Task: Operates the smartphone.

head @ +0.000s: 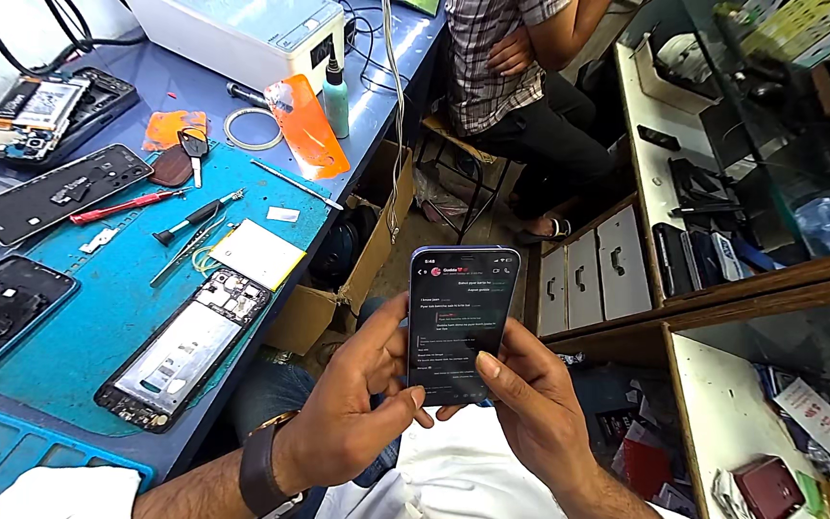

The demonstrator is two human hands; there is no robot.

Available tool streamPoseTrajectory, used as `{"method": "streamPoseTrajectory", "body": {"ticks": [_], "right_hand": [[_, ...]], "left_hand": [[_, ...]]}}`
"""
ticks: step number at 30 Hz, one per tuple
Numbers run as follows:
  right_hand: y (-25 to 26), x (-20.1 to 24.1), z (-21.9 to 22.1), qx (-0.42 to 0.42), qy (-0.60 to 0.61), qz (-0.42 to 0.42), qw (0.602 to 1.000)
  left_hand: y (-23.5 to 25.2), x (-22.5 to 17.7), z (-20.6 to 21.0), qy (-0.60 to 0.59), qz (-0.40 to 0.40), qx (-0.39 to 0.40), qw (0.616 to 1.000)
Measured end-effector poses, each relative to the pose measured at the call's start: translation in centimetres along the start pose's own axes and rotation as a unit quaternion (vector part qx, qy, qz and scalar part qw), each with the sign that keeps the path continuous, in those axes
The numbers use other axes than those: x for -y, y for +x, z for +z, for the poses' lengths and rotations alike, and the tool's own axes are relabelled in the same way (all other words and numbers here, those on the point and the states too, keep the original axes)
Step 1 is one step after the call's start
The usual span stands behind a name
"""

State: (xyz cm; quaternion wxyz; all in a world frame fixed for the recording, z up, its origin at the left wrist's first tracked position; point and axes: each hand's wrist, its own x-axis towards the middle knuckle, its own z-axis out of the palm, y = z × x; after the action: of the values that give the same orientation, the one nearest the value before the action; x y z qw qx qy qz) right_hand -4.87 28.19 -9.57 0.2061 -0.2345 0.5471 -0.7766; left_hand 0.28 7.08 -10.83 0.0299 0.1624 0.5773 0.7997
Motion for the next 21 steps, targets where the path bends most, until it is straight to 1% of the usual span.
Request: {"method": "streamPoseTrajectory", "body": {"ticks": [21], "right_hand": [[0.19, 0.02, -0.11, 0.01, 0.008, -0.006, 1.0]], "left_hand": [[0.01, 0.14, 0.01, 0.035, 0.027, 0.004, 0.999]]}}
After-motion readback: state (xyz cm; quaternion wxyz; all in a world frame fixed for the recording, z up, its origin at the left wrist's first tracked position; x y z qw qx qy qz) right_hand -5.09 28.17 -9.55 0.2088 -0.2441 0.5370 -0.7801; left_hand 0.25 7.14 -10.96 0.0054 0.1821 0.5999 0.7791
